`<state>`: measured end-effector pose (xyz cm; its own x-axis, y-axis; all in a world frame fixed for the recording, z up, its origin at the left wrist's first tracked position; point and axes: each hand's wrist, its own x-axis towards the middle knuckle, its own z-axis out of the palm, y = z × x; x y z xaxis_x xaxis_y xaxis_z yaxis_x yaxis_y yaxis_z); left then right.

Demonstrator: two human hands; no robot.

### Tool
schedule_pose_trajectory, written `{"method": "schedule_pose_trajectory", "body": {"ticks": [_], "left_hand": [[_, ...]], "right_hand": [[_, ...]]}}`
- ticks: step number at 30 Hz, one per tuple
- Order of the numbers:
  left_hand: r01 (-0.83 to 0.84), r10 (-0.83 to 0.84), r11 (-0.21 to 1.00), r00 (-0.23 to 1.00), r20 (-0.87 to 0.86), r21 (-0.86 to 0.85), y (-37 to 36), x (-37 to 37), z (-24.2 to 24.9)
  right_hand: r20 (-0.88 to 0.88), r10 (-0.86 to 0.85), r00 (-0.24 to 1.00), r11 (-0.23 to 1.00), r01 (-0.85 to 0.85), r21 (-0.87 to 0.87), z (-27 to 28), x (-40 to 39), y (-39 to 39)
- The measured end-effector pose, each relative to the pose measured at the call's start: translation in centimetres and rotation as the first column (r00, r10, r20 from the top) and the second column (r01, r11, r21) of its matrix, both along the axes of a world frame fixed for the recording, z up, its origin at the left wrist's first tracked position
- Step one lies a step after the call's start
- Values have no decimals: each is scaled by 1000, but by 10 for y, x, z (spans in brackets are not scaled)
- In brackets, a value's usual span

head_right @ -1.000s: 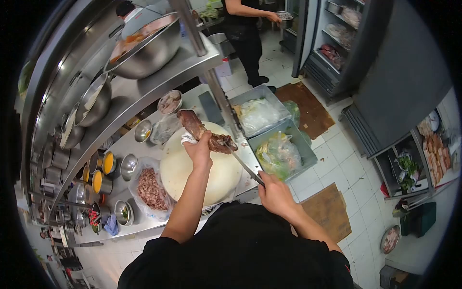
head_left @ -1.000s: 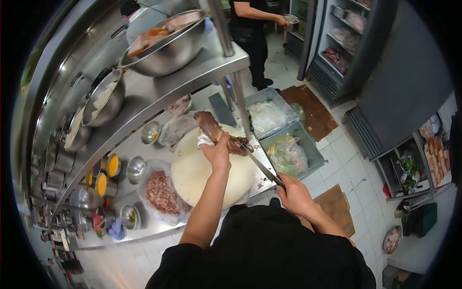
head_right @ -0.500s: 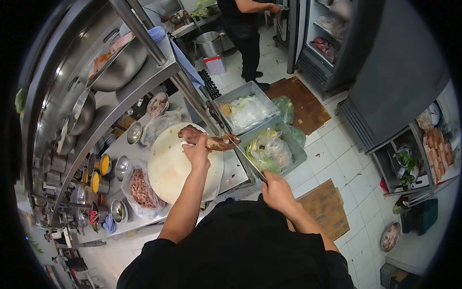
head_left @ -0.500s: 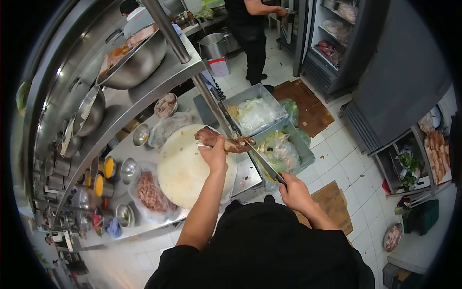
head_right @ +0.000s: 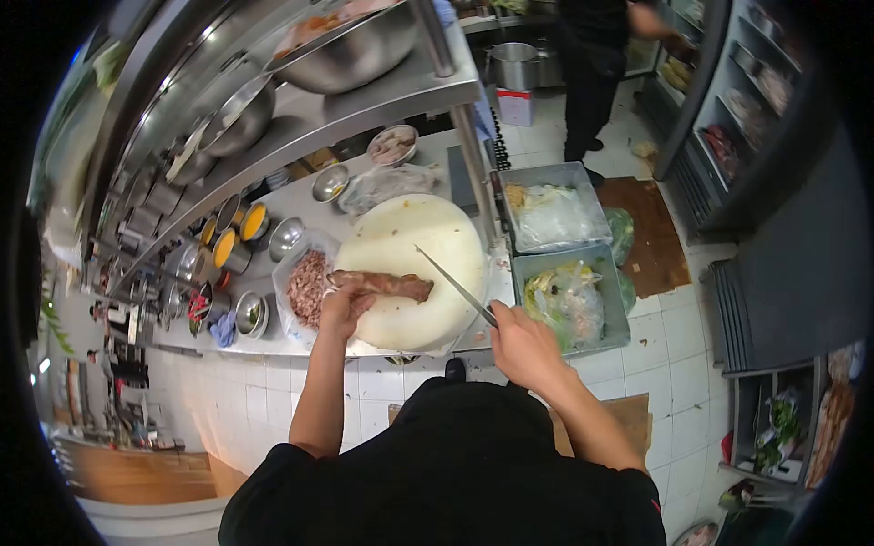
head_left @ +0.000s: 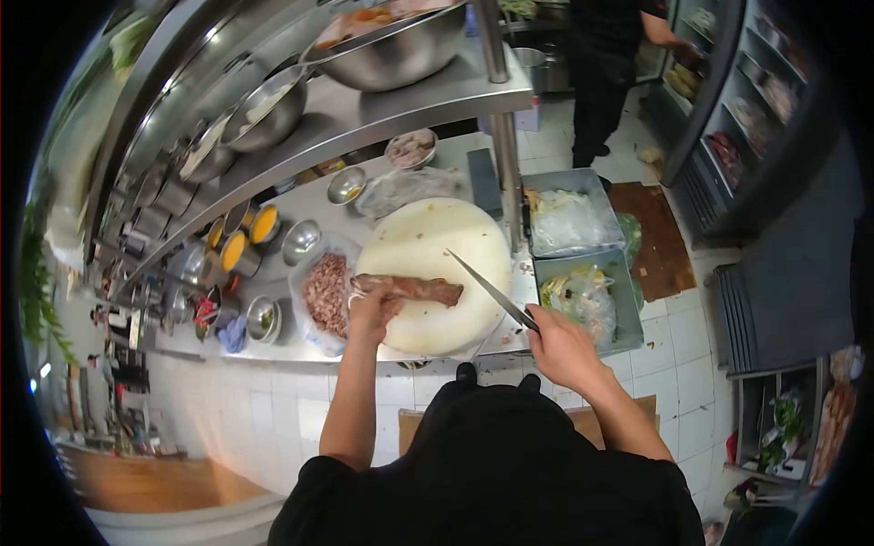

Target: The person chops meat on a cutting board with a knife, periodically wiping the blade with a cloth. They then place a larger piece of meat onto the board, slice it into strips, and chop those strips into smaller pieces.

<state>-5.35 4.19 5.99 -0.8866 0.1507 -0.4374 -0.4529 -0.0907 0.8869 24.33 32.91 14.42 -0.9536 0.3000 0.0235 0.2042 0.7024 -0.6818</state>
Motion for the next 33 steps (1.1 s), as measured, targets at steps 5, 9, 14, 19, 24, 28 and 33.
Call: {"method": "schedule_pose_trajectory", "body": {"ticks": [5,9,14,19,24,28,33], "left_hand": [[-370,-85,740,776,-625,-561,-6,45,8],[-420,-575,663,245,-781,-620,8,31,11],[-104,-625,725,316,-713,-681,18,13,-30],[-316,-505,786,170,-846,-532,14,17,-60],[-249,-590,745,185,-786,-618,-9,35,-39],[-219,-577,784,88,-812,-580,-7,26,-48],[-183,-595,776,102,-797,-603,7,19,-45]], "right_hand": [[191,196,962,924,-246,292,19,-58,-21],[279,198,940,893,-291,345,31,-76,-32],[342,221,913,898,-327,293,50,-86,-43],[398,177,900,908,-306,288,63,-95,-60],[463,150,874,915,-299,269,67,-99,-68],[431,120,894,922,-262,286,49,-99,-71],[411,111,905,939,-231,256,38,-100,-64]]}}
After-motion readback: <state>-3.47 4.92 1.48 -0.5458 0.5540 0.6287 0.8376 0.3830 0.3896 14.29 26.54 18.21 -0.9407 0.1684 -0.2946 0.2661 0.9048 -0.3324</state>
